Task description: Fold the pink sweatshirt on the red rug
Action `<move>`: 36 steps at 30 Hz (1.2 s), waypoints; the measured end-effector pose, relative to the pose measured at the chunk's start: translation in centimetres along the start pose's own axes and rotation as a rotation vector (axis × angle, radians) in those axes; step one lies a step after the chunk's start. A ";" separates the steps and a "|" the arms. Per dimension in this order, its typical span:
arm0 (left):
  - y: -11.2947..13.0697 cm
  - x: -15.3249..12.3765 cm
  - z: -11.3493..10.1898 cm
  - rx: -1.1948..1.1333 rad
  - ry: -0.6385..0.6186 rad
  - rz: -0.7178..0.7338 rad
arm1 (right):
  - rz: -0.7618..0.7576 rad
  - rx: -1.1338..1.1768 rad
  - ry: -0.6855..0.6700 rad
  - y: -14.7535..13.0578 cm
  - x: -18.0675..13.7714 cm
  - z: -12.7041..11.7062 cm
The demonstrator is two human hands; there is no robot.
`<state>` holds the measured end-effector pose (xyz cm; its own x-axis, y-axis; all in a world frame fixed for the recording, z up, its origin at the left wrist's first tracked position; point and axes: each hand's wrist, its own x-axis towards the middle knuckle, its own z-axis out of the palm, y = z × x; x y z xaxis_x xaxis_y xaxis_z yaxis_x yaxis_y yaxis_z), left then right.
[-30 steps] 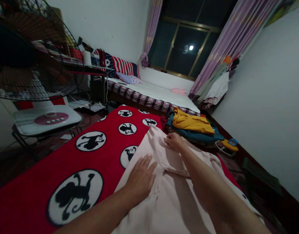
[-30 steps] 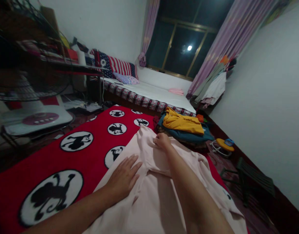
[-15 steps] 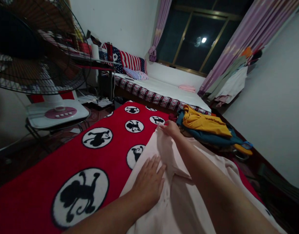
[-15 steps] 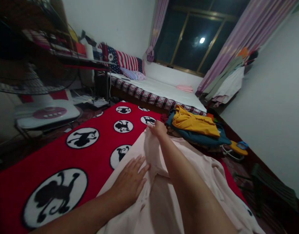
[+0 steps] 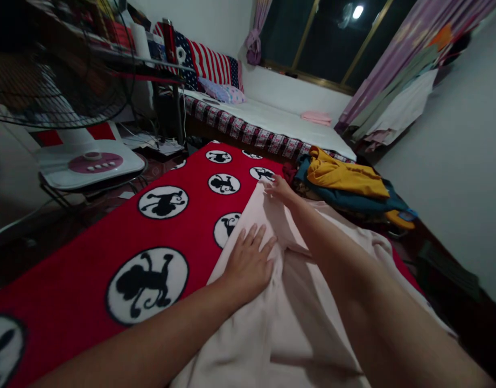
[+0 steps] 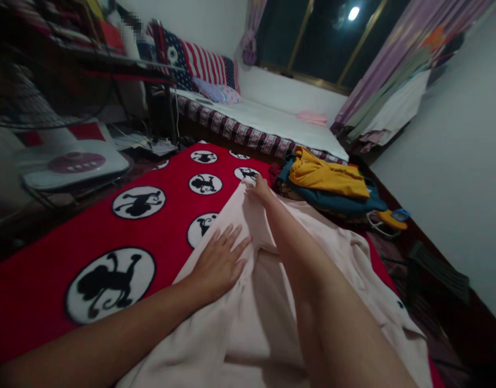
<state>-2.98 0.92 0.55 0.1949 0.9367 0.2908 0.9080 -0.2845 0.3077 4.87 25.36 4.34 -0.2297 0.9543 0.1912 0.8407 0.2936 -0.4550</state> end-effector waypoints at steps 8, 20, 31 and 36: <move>-0.1 0.3 -0.2 0.039 -0.051 0.025 | -0.522 0.236 -0.040 -0.2 -17.7 -5.8; 0.2 0.0 -0.3 0.106 -0.050 0.016 | -0.759 0.118 -0.220 -3.6 -36.9 -7.5; 0.2 0.1 -0.3 0.140 -0.060 0.018 | -0.666 -0.045 -0.159 -3.3 -40.4 -6.9; 0.3 0.2 -0.3 0.148 -0.074 0.007 | -0.576 -0.180 -0.117 -3.1 -40.8 -4.6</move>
<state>-2.75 0.94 0.93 0.2231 0.9488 0.2235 0.9501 -0.2629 0.1679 13.88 -14.74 1.98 -0.7157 0.6476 0.2615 0.6324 0.7598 -0.1507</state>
